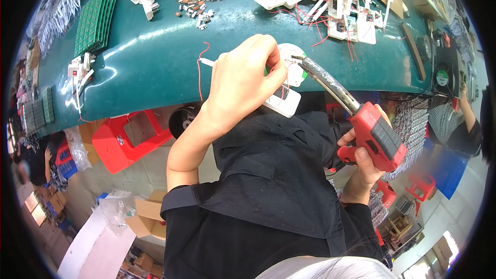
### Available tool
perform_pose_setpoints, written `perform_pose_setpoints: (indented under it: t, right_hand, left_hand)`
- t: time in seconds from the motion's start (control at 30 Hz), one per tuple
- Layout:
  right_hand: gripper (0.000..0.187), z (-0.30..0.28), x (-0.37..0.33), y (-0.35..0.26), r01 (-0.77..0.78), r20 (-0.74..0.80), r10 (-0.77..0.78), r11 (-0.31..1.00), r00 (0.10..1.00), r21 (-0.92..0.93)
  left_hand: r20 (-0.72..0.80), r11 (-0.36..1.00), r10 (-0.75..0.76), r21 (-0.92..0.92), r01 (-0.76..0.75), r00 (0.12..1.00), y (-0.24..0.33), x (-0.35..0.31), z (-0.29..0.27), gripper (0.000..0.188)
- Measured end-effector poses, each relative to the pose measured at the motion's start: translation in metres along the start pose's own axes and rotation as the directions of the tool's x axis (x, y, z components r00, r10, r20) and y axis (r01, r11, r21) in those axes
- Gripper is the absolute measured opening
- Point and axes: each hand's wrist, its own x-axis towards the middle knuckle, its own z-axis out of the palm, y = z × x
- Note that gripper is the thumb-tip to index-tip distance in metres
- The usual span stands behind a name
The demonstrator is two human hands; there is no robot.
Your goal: Soldering wires and electronic components to LED driver boards and assembly housings.
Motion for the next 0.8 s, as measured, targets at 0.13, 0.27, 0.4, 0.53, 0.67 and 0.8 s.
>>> perform_pose_setpoints:
  t: [0.13, 0.27, 0.4, 0.53, 0.67, 0.8]
  right_hand:
    - [0.082, 0.001, 0.003, 0.005, 0.072, 0.024, -0.072, 0.997, 0.997, 0.019]
    - [0.069, 0.008, 0.025, 0.02, 0.192, 0.014, -0.195, 0.974, 0.981, 0.118]
    - [0.056, 0.028, 0.045, 0.039, 0.115, 0.079, -0.221, 0.743, 0.972, 0.659]
    - [0.053, 0.048, 0.06, 0.053, 0.053, 0.118, -0.234, 0.614, 0.965, 0.788]
    - [0.054, 0.055, 0.059, 0.056, 0.04, 0.122, -0.23, 0.594, 0.965, 0.803]
    - [0.051, 0.059, 0.059, 0.056, 0.084, 0.1, -0.241, 0.649, 0.965, 0.756]
  left_hand:
    - [0.005, 1.0, -0.015, -0.011, 0.015, 1.0, 0.0, 0.0, 0.0, 0.016]
    - [-0.001, 1.0, -0.018, -0.01, 0.018, 1.0, 0.001, 0.0, -0.002, 0.015]
    - [0.001, 0.999, -0.027, -0.026, 0.027, 1.0, 0.002, 0.002, -0.001, 0.015]
    - [-0.021, 1.0, -0.015, 0.001, 0.015, 1.0, -0.001, 0.0, 0.001, 0.014]
    - [-0.022, 1.0, -0.021, -0.013, 0.021, 1.0, 0.002, -0.003, 0.001, 0.014]
    - [-0.03, 1.0, 0.008, 0.002, -0.008, 1.0, -0.002, -0.005, 0.001, 0.014]
